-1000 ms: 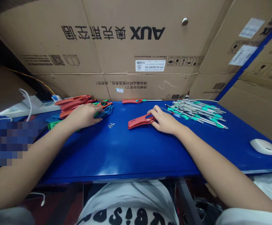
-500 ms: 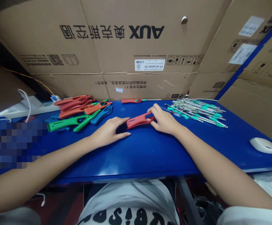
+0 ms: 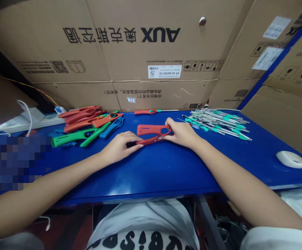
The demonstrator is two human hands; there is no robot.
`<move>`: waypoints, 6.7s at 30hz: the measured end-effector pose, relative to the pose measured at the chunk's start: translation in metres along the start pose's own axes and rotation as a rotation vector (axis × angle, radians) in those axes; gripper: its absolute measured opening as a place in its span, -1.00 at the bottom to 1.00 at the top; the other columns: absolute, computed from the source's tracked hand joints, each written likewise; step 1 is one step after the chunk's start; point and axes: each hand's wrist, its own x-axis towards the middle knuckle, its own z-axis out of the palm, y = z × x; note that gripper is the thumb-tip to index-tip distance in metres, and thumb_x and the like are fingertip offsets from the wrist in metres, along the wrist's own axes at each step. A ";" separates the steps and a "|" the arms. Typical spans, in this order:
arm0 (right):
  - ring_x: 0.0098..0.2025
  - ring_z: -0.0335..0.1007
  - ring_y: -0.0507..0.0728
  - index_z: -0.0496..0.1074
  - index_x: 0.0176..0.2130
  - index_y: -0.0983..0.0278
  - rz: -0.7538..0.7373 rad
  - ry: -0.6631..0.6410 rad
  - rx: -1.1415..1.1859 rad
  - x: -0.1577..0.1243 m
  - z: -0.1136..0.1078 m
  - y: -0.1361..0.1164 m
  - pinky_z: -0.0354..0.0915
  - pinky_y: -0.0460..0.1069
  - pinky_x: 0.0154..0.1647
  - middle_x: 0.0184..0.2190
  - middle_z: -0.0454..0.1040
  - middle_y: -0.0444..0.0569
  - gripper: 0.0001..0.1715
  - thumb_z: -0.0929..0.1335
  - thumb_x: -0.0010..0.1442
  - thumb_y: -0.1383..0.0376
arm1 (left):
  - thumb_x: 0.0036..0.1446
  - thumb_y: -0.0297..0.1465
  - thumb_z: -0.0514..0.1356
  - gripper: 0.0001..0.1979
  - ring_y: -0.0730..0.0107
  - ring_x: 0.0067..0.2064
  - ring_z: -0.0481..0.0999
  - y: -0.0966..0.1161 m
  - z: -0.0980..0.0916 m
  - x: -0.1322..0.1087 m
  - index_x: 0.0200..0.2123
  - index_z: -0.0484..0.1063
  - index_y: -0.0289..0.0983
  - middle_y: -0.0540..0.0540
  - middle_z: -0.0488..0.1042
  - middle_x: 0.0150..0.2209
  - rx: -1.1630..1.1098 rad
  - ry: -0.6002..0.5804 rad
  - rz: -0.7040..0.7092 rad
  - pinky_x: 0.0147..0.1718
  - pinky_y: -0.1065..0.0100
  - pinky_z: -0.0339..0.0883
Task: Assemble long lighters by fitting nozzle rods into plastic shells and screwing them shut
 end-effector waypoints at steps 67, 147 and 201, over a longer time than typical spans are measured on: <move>-0.23 0.50 0.23 0.42 -0.16 0.18 0.655 -0.252 -0.238 -0.015 -0.050 0.106 0.21 0.01 -0.37 -0.21 0.58 0.03 -0.76 0.38 0.11 0.28 | 0.36 -0.23 0.15 -0.55 0.05 0.23 0.45 -0.001 -0.014 -0.004 0.24 0.42 -0.25 -0.25 0.45 0.23 0.120 -0.251 0.218 0.20 0.05 0.36; -0.32 0.36 0.09 0.47 -0.18 0.24 -0.177 -0.109 0.398 -0.006 -0.023 -0.005 0.25 -0.01 -0.25 -0.30 0.52 -0.03 -0.68 0.33 0.34 0.04 | 0.29 -0.24 0.23 -0.55 0.29 -0.19 0.66 0.018 -0.004 -0.002 0.19 0.43 -0.27 -0.09 0.66 -0.18 -0.315 0.171 -0.154 -0.07 0.28 0.53; -0.40 0.44 0.04 0.51 -0.20 0.28 0.061 -0.398 0.810 -0.017 -0.034 0.014 0.41 -0.04 -0.40 -0.36 0.55 -0.05 -0.60 0.49 0.15 0.02 | 0.31 -0.32 0.22 -0.77 0.37 -0.30 0.57 0.012 0.005 0.003 -0.21 0.66 -0.30 -0.11 0.63 -0.27 -0.149 0.083 -0.111 -0.29 0.39 0.37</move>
